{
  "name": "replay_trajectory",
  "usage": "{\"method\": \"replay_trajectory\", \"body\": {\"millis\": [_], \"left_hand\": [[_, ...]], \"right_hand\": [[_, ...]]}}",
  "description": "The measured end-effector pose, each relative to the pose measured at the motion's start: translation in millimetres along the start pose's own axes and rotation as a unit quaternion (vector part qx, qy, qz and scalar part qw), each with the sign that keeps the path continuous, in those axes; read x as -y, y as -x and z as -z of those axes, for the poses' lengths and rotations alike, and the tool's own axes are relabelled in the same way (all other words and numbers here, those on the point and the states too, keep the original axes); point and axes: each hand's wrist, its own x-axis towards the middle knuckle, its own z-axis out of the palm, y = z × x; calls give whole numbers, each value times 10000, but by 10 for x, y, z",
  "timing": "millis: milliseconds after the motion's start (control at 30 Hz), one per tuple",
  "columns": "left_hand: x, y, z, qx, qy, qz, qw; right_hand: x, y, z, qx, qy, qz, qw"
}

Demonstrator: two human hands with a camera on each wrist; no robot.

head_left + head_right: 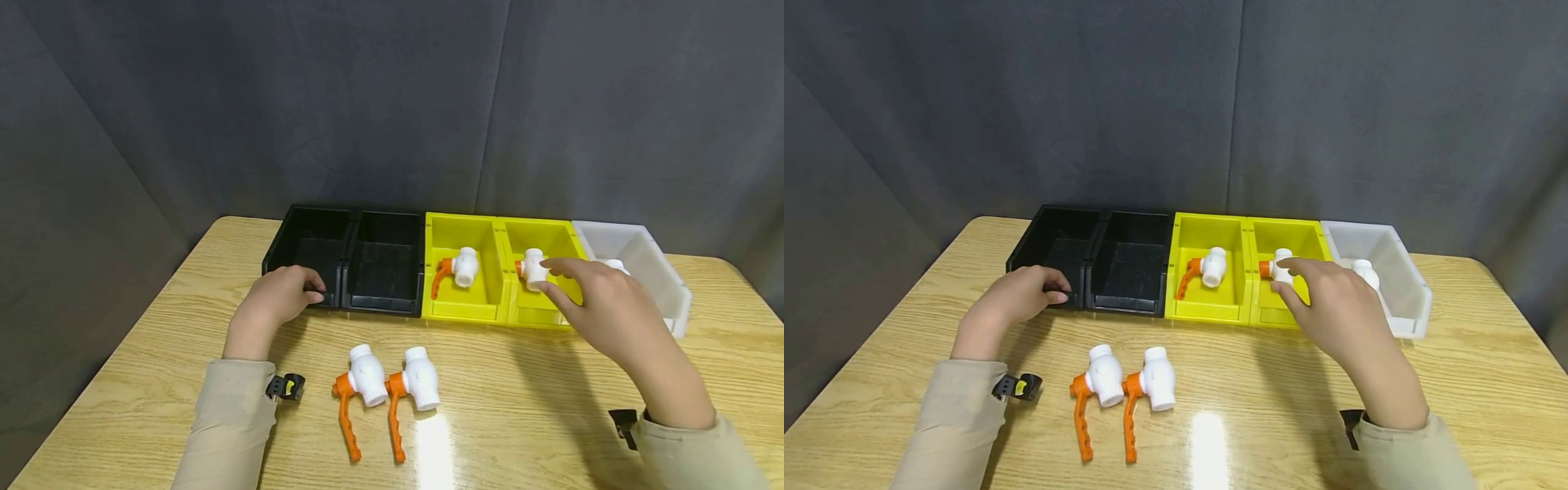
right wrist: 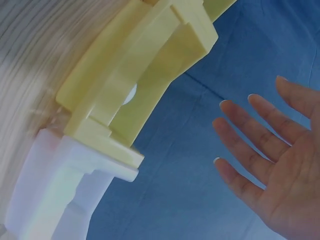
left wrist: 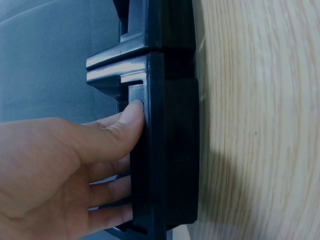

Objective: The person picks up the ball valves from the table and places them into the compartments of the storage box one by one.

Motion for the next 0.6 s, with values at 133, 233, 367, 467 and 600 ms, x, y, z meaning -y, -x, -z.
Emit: {"method": "replay_trajectory", "body": {"millis": [133, 233, 367, 467, 600], "left_hand": [[-4, 0, 0, 15, -16, 18, 10000], [-5, 4, 0, 18, -19, 41, 10000], [-8, 13, 4, 23, -37, 42, 10000], [-5, 19, 5, 27, -43, 31, 10000], [-6, 13, 1, 30, -28, -1, 10000]], "right_hand": [[-70, 11, -6, 7, 10, -74, 10000], [-129, 10, -8, 54, -39, -139, 9999], [-210, 22, -2, 52, -88, -163, 9998], [-266, 38, 9, 17, -64, -180, 9998], [-346, 51, 30, 50, -20, -318, 9995]]}}
